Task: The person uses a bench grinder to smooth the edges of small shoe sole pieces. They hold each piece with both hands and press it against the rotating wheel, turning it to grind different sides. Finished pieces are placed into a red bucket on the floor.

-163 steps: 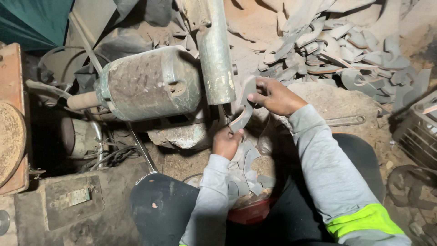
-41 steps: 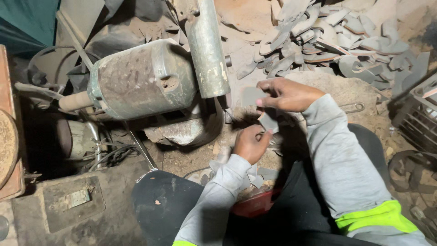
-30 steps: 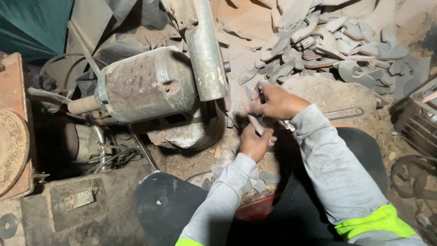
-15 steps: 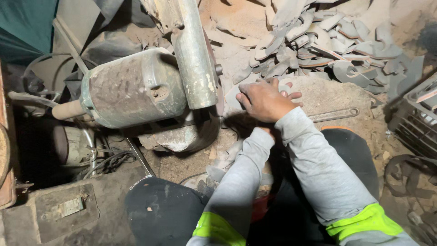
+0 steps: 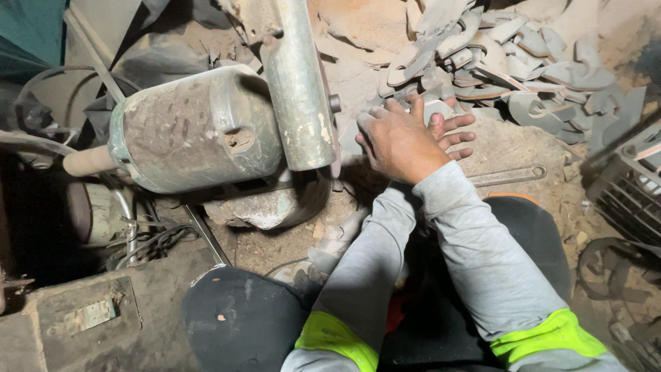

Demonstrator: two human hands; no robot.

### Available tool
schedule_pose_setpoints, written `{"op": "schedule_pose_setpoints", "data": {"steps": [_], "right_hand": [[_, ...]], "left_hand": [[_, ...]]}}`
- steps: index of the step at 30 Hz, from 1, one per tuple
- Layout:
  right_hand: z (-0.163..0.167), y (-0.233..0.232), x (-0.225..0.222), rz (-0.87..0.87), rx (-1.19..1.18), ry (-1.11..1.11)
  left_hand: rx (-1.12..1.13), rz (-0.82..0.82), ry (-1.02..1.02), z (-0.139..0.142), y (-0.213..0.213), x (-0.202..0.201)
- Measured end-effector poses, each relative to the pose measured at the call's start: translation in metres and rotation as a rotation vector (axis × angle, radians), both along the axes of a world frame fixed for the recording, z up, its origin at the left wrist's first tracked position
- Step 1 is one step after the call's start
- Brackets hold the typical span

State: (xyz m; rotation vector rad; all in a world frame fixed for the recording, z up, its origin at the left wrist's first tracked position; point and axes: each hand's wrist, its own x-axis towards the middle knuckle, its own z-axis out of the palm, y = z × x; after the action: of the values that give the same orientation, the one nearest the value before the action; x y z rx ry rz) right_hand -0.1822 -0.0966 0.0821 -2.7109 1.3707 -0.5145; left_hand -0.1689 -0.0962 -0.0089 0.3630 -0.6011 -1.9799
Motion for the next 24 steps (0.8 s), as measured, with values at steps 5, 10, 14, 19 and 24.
{"op": "schedule_pose_setpoints", "data": {"steps": [5,10,14,19,24], "right_hand": [[0.006,0.002,0.004,-0.034,0.07,-0.023],[0.006,0.002,0.002,-0.068,0.204,-0.04],[-0.008,0.002,0.002,-0.076,0.337,-0.171],[-0.033,0.004,0.002,-0.021,0.282,-0.391],[-0.046,0.005,0.014,-0.039,0.364,-0.66]], "left_hand": [[0.027,-0.053,-0.023,0.005,0.001,0.004],[-0.009,-0.047,0.236,0.002,0.029,0.019],[-0.616,0.61,-1.104,-0.031,0.078,0.042],[0.12,0.495,-0.405,-0.054,0.093,0.065],[-0.312,0.43,-0.904,-0.03,0.106,0.104]]}}
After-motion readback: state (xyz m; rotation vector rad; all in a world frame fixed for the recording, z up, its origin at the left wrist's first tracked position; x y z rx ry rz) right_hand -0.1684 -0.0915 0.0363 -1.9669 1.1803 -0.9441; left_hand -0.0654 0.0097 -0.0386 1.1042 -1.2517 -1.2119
